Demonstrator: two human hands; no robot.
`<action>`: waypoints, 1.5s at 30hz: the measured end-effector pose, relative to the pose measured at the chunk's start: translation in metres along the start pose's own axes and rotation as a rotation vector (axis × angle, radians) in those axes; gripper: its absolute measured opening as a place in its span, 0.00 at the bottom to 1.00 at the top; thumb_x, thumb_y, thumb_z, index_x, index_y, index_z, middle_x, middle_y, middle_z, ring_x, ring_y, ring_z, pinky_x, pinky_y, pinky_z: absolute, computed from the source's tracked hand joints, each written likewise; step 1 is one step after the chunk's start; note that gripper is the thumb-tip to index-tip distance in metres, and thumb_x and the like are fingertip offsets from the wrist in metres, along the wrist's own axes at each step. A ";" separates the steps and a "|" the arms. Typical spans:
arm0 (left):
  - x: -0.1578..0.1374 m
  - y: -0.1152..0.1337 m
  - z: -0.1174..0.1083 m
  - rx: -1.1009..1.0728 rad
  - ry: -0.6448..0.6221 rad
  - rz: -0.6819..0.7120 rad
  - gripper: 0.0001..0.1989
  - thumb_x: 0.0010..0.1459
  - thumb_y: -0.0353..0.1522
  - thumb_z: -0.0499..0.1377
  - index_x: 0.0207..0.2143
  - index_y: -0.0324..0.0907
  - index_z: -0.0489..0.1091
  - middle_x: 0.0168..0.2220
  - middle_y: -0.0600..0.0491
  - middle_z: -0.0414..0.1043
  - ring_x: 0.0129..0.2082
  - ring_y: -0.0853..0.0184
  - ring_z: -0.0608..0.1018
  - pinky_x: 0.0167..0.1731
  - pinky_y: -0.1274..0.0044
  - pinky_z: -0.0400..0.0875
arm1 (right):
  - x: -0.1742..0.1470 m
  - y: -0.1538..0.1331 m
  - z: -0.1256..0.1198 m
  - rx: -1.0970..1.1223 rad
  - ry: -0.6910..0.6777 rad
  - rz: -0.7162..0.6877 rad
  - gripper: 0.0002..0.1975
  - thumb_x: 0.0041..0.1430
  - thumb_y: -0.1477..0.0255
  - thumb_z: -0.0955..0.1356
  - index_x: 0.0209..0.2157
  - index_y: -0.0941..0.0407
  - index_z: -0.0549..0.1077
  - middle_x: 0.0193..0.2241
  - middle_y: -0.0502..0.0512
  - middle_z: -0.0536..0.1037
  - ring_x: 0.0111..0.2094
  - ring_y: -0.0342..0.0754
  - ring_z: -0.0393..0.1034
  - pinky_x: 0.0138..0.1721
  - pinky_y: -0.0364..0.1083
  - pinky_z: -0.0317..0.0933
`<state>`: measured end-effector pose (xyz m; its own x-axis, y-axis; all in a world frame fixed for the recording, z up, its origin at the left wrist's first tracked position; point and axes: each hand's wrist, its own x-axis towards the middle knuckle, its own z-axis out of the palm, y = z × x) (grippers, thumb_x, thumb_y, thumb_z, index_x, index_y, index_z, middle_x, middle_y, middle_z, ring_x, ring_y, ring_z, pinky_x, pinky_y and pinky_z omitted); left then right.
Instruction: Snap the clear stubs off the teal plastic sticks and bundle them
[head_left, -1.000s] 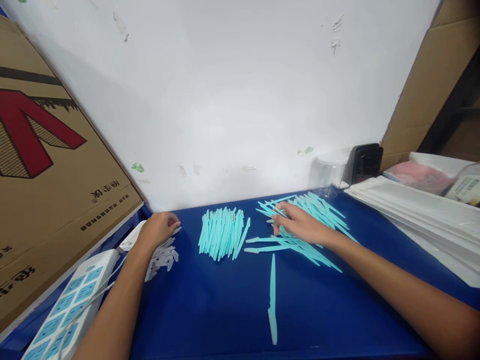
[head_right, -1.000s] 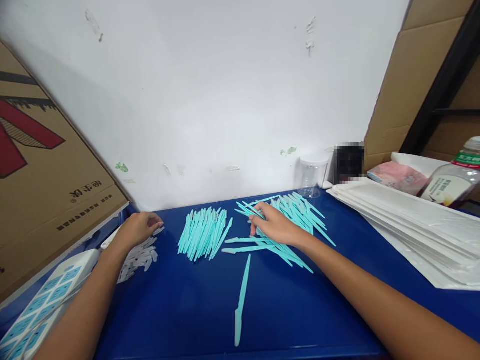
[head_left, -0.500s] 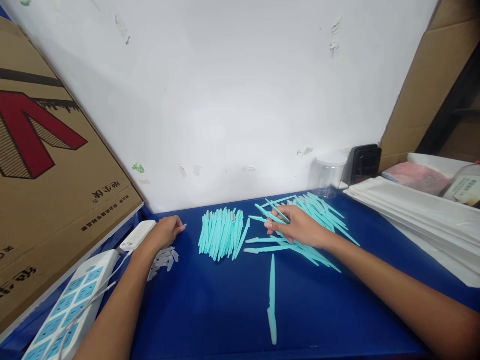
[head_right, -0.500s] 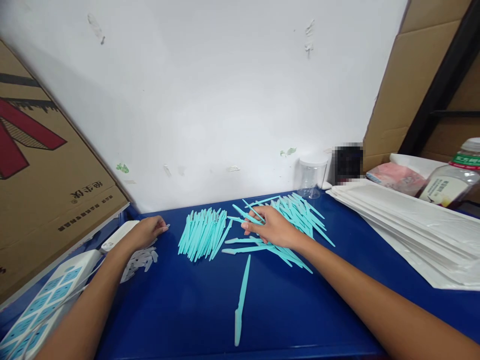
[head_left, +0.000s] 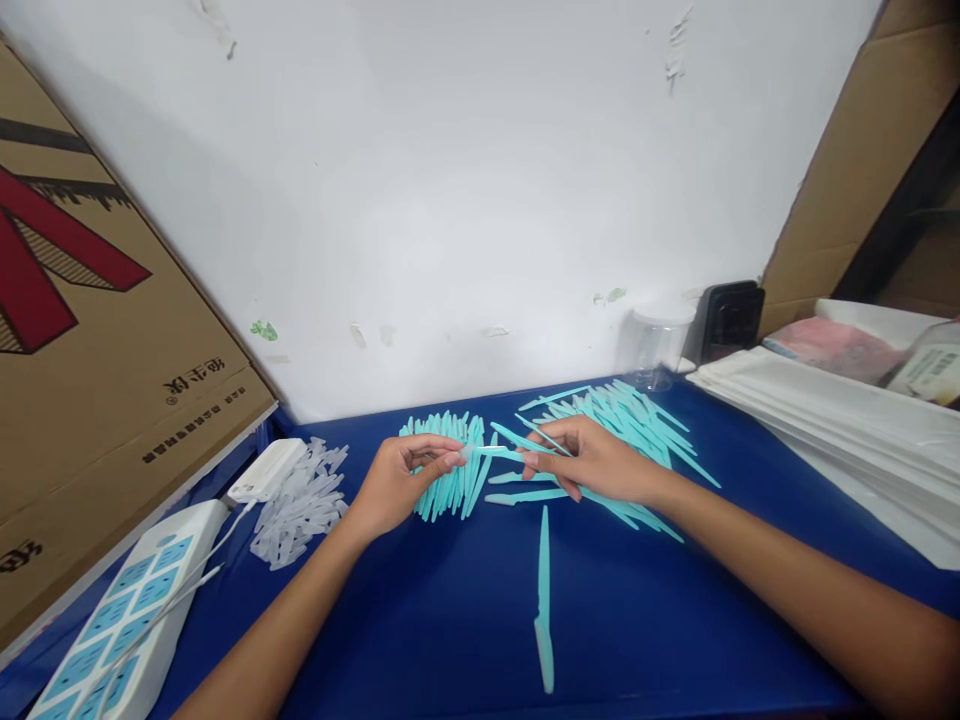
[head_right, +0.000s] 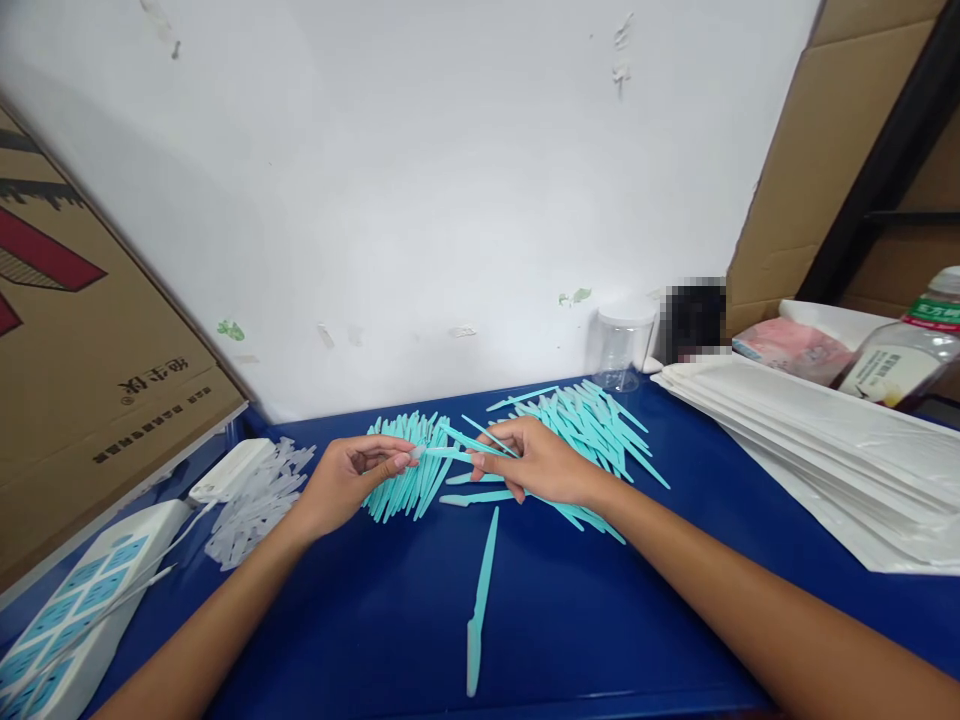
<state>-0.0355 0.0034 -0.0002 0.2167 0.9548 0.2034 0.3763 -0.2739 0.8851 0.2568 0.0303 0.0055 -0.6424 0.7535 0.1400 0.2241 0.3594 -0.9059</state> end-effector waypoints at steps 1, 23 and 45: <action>0.000 0.001 0.000 0.000 0.001 -0.003 0.17 0.58 0.42 0.67 0.43 0.39 0.81 0.37 0.45 0.84 0.39 0.59 0.84 0.41 0.72 0.76 | 0.000 0.000 0.001 0.003 -0.005 0.000 0.21 0.65 0.53 0.68 0.34 0.57 0.82 0.13 0.45 0.67 0.15 0.41 0.62 0.27 0.45 0.60; -0.004 0.002 -0.002 0.025 -0.070 -0.020 0.12 0.59 0.40 0.68 0.40 0.43 0.83 0.36 0.48 0.84 0.36 0.62 0.83 0.33 0.77 0.76 | -0.001 -0.004 0.002 -0.023 0.042 0.056 0.17 0.60 0.55 0.72 0.35 0.55 0.84 0.34 0.54 0.84 0.16 0.39 0.61 0.19 0.43 0.60; 0.005 -0.012 -0.030 0.658 0.239 0.180 0.17 0.65 0.44 0.58 0.41 0.44 0.82 0.37 0.49 0.84 0.35 0.60 0.81 0.37 0.73 0.74 | 0.002 0.010 -0.001 -0.158 0.145 0.067 0.26 0.66 0.46 0.62 0.33 0.54 0.72 0.21 0.52 0.77 0.18 0.46 0.68 0.26 0.46 0.62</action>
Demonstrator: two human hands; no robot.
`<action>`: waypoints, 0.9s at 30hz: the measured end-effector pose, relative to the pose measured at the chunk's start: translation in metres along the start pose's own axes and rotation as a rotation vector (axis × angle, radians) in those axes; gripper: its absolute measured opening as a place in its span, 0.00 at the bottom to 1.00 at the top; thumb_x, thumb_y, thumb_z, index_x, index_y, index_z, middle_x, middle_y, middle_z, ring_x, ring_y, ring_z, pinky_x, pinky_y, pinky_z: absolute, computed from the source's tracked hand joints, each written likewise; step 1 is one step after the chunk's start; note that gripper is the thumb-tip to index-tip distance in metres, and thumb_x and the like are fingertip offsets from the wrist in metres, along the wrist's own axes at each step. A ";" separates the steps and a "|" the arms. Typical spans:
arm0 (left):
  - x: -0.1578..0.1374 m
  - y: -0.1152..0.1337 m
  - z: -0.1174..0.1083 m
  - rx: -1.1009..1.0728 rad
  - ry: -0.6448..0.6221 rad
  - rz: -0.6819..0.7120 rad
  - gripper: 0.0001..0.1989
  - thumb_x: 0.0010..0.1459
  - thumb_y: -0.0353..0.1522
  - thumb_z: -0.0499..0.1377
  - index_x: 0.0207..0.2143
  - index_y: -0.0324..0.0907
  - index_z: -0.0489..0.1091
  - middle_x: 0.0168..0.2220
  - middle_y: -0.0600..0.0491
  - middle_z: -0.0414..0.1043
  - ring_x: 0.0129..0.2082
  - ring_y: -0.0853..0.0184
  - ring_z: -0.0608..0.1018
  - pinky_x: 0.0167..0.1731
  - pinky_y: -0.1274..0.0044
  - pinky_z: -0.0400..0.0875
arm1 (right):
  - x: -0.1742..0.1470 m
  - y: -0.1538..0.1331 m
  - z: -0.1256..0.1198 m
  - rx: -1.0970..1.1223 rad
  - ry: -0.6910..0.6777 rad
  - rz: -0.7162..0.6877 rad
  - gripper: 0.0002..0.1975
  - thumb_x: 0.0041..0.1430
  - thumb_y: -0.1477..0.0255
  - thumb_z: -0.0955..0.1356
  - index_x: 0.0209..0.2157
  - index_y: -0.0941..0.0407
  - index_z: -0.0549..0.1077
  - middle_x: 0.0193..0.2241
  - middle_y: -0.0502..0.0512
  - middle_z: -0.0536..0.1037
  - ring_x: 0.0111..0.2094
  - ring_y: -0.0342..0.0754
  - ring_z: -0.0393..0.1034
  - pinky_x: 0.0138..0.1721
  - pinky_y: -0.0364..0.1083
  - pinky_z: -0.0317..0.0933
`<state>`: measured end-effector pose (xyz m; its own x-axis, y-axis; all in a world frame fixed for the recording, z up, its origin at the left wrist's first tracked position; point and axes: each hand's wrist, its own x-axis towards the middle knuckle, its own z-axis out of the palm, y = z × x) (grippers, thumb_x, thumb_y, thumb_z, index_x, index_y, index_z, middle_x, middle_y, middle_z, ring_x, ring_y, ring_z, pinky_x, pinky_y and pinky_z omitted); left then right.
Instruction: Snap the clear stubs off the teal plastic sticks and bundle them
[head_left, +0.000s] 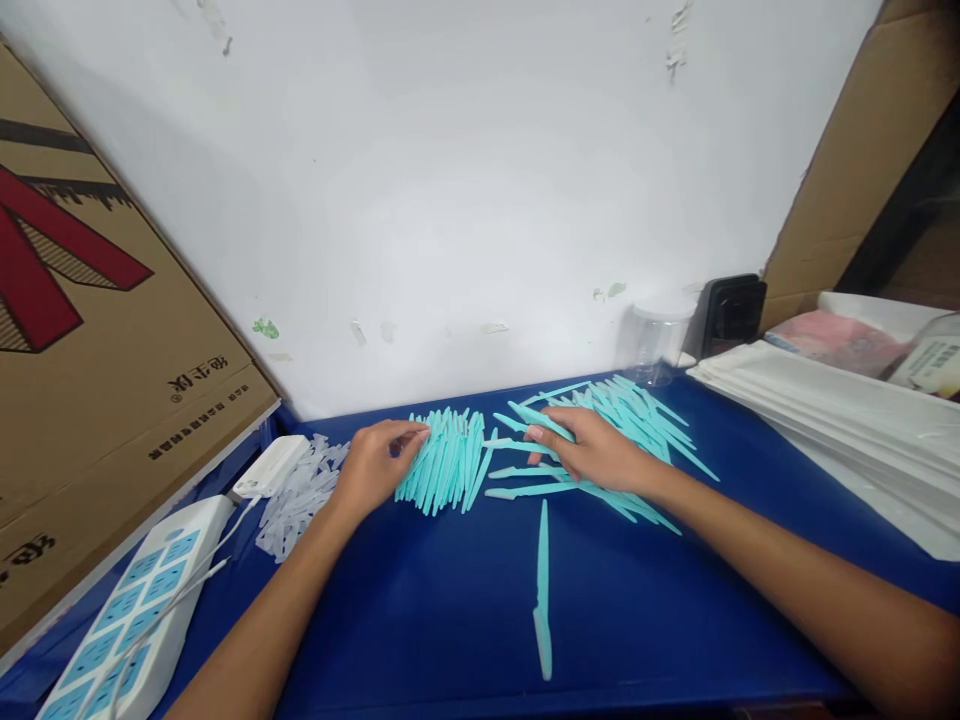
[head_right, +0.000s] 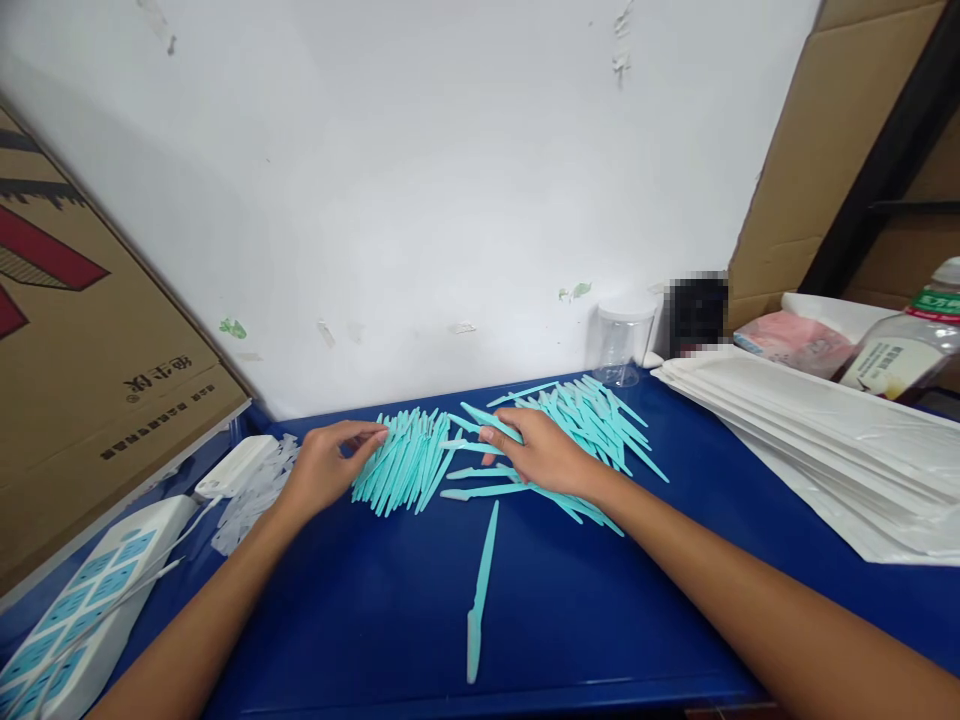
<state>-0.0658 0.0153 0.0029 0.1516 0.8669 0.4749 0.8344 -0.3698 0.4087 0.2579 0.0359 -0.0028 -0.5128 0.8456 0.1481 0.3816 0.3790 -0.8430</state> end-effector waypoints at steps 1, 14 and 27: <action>0.002 -0.007 -0.005 0.049 0.038 -0.007 0.18 0.65 0.44 0.57 0.41 0.44 0.81 0.37 0.49 0.84 0.34 0.60 0.81 0.37 0.73 0.73 | 0.001 0.002 -0.002 -0.012 0.013 0.006 0.25 0.66 0.45 0.62 0.33 0.53 0.70 0.21 0.51 0.77 0.19 0.48 0.70 0.25 0.46 0.62; 0.008 -0.072 -0.069 0.649 -0.109 -0.329 0.18 0.63 0.44 0.55 0.42 0.44 0.80 0.37 0.45 0.82 0.38 0.51 0.80 0.31 0.70 0.65 | 0.008 0.021 -0.018 -0.489 0.101 -0.048 0.13 0.72 0.65 0.59 0.32 0.52 0.65 0.28 0.57 0.81 0.27 0.52 0.74 0.29 0.46 0.55; 0.006 -0.106 -0.056 0.561 -0.400 -0.436 0.11 0.54 0.41 0.60 0.28 0.44 0.74 0.33 0.45 0.82 0.33 0.56 0.81 0.28 0.74 0.63 | 0.008 0.016 -0.013 -0.473 0.161 -0.091 0.22 0.73 0.56 0.57 0.34 0.54 0.72 0.27 0.57 0.78 0.29 0.53 0.72 0.28 0.46 0.53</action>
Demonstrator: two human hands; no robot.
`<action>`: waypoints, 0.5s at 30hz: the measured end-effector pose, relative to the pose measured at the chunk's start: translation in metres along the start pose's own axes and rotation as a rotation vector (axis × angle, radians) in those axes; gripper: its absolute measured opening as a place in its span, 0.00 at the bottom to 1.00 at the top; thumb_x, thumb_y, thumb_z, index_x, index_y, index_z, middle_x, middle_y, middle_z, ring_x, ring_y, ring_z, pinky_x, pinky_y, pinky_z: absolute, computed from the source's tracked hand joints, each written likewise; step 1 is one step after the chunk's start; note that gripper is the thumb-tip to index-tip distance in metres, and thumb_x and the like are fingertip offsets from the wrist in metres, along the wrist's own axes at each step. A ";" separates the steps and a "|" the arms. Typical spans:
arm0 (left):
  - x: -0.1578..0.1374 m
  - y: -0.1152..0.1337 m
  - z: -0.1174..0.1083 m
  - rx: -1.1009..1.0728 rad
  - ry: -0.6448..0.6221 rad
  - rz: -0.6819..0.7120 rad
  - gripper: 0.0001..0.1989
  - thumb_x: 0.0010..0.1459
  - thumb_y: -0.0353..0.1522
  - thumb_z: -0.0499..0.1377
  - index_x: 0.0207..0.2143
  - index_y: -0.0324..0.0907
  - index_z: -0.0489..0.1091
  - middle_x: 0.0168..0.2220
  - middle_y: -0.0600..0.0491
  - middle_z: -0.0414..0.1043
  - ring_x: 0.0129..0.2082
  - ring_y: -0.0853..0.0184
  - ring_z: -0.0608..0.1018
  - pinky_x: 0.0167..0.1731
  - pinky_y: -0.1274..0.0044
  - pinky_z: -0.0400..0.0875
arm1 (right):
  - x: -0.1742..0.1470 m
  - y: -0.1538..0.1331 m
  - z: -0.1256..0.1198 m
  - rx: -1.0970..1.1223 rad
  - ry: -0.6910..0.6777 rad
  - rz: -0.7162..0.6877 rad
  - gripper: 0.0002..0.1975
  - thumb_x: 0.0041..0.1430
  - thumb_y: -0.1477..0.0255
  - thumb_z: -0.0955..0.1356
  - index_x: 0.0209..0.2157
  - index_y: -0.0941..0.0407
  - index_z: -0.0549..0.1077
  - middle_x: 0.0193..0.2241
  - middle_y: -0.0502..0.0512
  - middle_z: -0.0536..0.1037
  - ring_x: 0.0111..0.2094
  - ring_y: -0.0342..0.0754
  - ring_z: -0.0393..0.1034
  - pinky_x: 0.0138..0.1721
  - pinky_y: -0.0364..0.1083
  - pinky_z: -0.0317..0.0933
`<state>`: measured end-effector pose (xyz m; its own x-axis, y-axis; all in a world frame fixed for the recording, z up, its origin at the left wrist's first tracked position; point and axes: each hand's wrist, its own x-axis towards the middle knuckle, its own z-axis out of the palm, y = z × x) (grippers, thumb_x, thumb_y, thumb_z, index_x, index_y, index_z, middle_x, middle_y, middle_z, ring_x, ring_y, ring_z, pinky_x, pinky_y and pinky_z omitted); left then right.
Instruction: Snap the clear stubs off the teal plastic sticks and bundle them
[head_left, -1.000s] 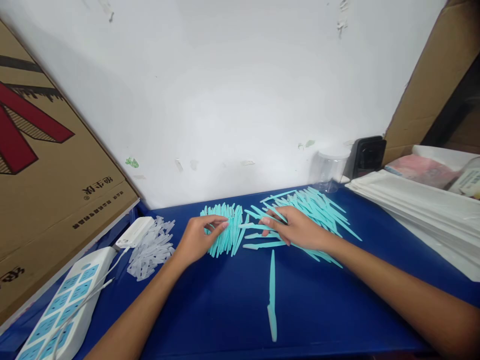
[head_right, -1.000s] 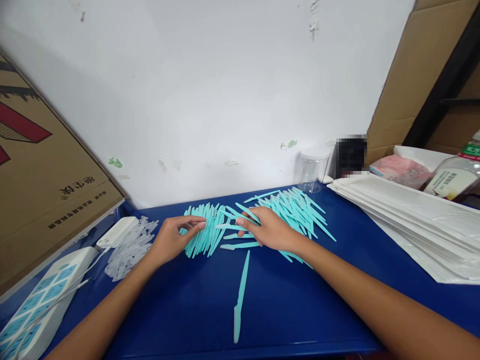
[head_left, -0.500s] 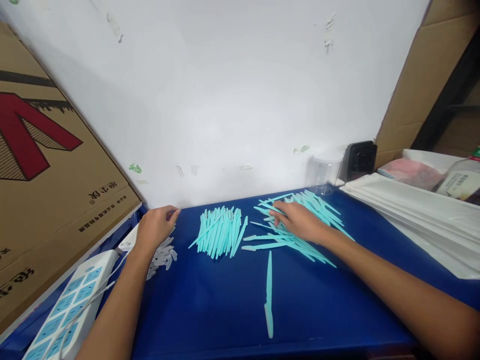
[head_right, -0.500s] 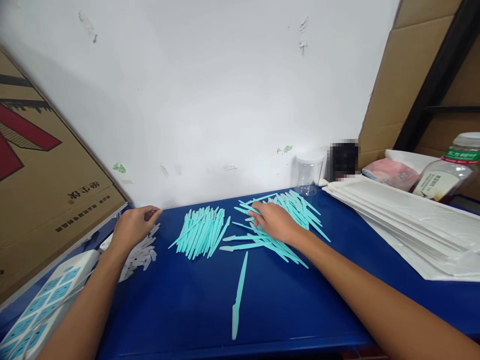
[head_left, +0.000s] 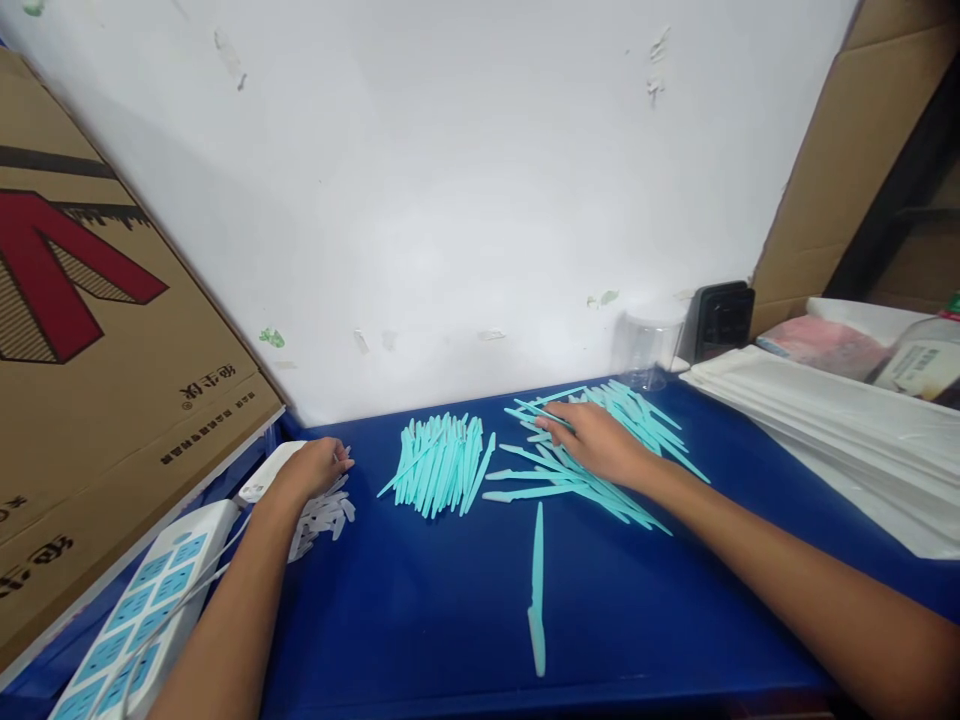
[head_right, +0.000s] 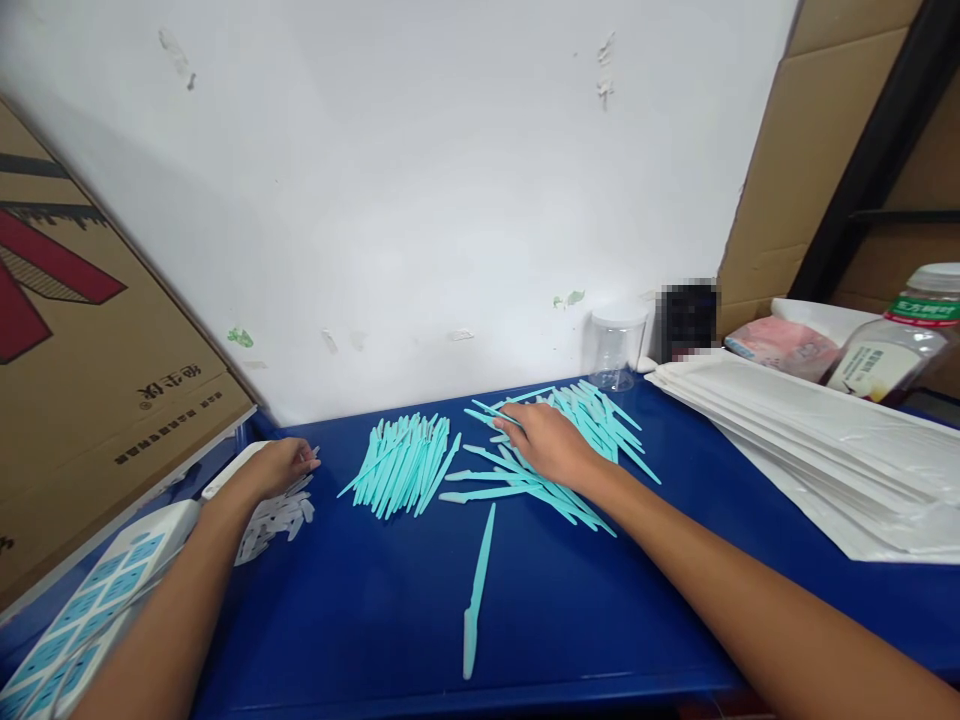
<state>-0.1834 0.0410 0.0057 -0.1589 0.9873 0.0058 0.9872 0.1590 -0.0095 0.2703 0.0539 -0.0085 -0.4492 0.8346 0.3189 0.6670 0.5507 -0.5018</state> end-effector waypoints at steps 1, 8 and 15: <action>0.000 0.000 0.001 -0.002 0.007 -0.001 0.10 0.54 0.41 0.60 0.29 0.44 0.74 0.34 0.45 0.83 0.34 0.56 0.81 0.28 0.75 0.64 | 0.000 -0.001 0.000 -0.002 0.003 -0.006 0.22 0.73 0.55 0.56 0.33 0.54 0.71 0.26 0.57 0.77 0.28 0.53 0.71 0.28 0.46 0.52; 0.000 -0.003 0.001 0.060 -0.012 -0.034 0.15 0.56 0.44 0.58 0.27 0.43 0.73 0.29 0.42 0.80 0.30 0.53 0.80 0.27 0.72 0.63 | 0.000 -0.002 0.000 -0.011 0.017 -0.010 0.23 0.73 0.55 0.56 0.31 0.53 0.70 0.26 0.56 0.77 0.28 0.52 0.71 0.29 0.46 0.53; 0.002 0.005 0.010 0.000 0.048 0.066 0.10 0.59 0.39 0.56 0.30 0.43 0.72 0.33 0.44 0.81 0.34 0.56 0.80 0.30 0.73 0.63 | 0.000 -0.001 0.001 0.002 0.016 -0.014 0.21 0.73 0.57 0.57 0.33 0.54 0.72 0.25 0.56 0.77 0.29 0.53 0.72 0.30 0.46 0.53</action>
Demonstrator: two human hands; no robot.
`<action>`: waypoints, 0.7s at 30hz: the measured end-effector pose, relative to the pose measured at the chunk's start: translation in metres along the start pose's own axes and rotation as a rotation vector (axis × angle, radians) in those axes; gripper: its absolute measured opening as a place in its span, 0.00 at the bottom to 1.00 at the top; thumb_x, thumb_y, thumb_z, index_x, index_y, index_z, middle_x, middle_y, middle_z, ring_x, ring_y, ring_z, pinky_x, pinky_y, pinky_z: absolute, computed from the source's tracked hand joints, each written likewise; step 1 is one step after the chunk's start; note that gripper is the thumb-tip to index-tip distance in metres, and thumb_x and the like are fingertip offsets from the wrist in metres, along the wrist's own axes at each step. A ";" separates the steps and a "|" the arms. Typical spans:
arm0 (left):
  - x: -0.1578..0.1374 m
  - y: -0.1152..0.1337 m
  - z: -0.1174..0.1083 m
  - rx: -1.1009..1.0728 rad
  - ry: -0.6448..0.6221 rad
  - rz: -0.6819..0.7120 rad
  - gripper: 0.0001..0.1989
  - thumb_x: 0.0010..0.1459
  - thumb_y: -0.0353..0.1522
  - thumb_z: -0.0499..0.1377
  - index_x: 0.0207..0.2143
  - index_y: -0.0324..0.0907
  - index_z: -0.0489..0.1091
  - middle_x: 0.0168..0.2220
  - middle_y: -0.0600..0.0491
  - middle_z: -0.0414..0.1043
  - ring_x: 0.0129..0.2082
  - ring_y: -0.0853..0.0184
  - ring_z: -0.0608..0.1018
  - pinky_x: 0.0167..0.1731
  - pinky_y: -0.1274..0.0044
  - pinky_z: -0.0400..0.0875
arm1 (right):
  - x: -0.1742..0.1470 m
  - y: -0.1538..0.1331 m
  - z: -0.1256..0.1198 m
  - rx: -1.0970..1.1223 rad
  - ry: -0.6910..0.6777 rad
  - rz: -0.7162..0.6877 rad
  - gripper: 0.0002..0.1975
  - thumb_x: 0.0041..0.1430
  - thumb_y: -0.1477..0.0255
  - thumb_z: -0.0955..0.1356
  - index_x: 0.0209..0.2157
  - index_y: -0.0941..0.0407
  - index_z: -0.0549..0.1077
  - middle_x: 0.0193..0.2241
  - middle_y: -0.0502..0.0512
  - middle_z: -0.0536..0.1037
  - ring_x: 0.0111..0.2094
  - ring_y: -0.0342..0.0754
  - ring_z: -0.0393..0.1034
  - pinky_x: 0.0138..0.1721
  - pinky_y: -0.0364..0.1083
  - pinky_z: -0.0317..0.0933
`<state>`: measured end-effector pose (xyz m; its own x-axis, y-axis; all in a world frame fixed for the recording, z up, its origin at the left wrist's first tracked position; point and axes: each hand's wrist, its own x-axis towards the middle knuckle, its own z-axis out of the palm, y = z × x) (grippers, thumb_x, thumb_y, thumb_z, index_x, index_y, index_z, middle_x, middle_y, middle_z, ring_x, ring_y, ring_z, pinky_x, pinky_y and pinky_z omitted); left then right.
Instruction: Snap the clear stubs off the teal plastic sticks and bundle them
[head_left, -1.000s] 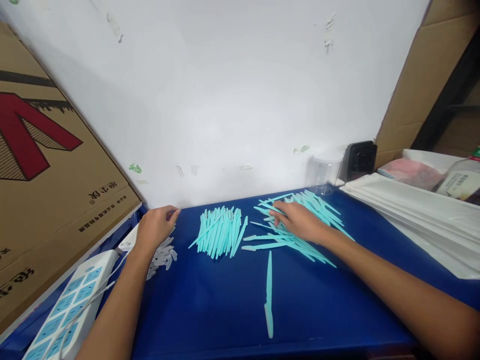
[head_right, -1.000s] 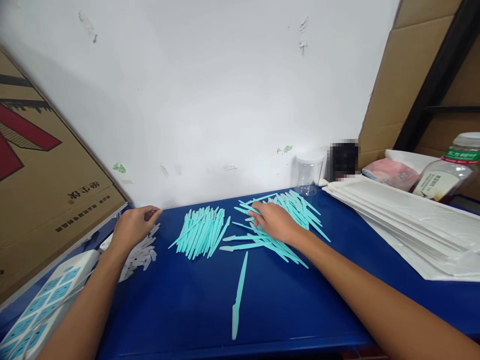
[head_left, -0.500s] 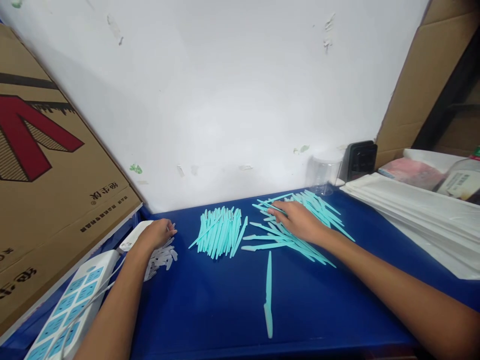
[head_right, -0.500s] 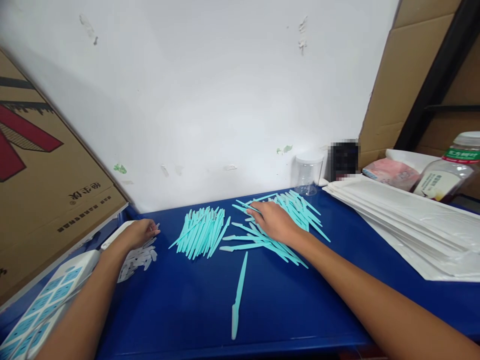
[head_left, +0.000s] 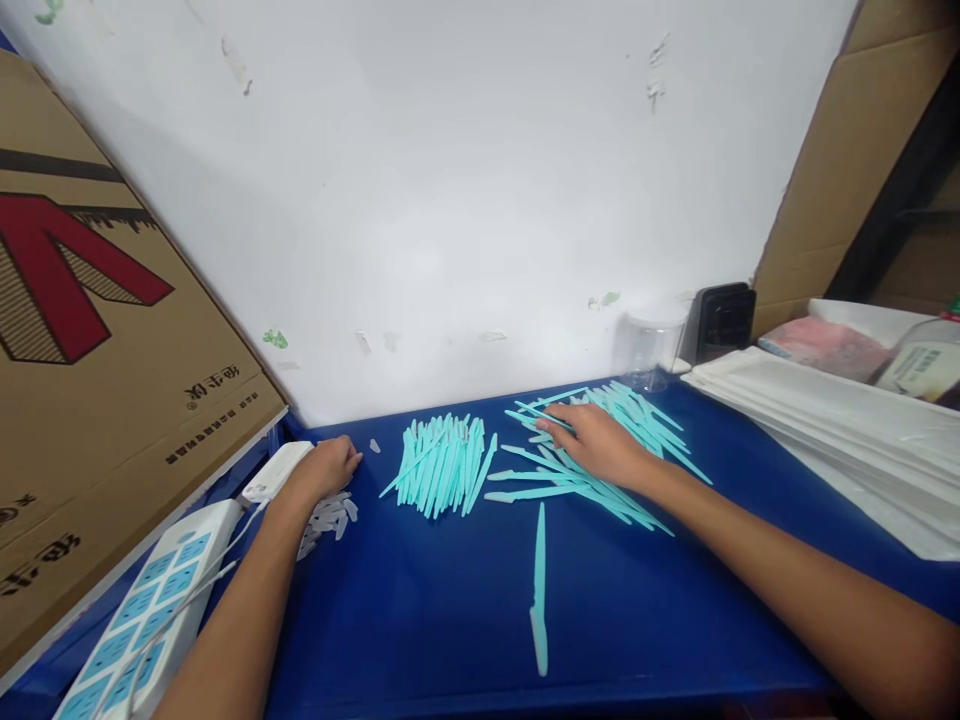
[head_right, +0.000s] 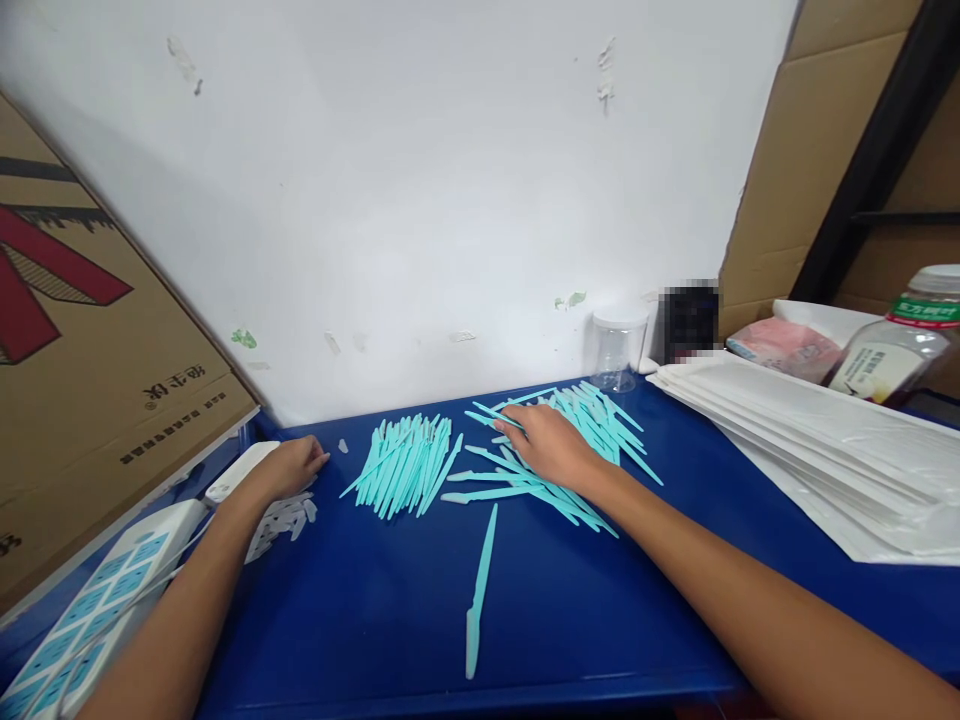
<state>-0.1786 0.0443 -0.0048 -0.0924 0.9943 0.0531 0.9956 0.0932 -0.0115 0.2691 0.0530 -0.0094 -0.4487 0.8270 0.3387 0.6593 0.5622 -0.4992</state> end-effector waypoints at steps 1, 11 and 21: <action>0.000 0.001 0.000 -0.004 0.009 0.008 0.10 0.60 0.39 0.56 0.32 0.43 0.72 0.34 0.44 0.81 0.35 0.56 0.80 0.30 0.73 0.64 | 0.000 0.000 0.000 0.000 0.005 -0.002 0.21 0.73 0.58 0.57 0.32 0.54 0.71 0.25 0.56 0.77 0.28 0.53 0.71 0.29 0.46 0.53; -0.008 0.051 -0.011 -0.799 0.162 0.200 0.23 0.60 0.46 0.61 0.48 0.38 0.74 0.37 0.48 0.77 0.36 0.62 0.79 0.38 0.72 0.73 | -0.001 -0.010 -0.006 0.307 -0.046 0.068 0.20 0.70 0.63 0.60 0.27 0.55 0.71 0.29 0.54 0.77 0.30 0.49 0.71 0.33 0.46 0.59; -0.037 0.118 -0.007 -1.295 -0.035 0.304 0.20 0.61 0.42 0.65 0.52 0.41 0.74 0.41 0.47 0.78 0.37 0.64 0.80 0.37 0.74 0.75 | -0.007 -0.022 -0.004 0.590 -0.185 0.036 0.21 0.70 0.54 0.62 0.36 0.55 0.76 0.18 0.45 0.64 0.18 0.42 0.59 0.24 0.43 0.58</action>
<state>-0.0572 0.0178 -0.0008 0.1544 0.9692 0.1919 0.2718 -0.2284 0.9348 0.2596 0.0350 0.0028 -0.5643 0.8020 0.1959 0.2547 0.3949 -0.8827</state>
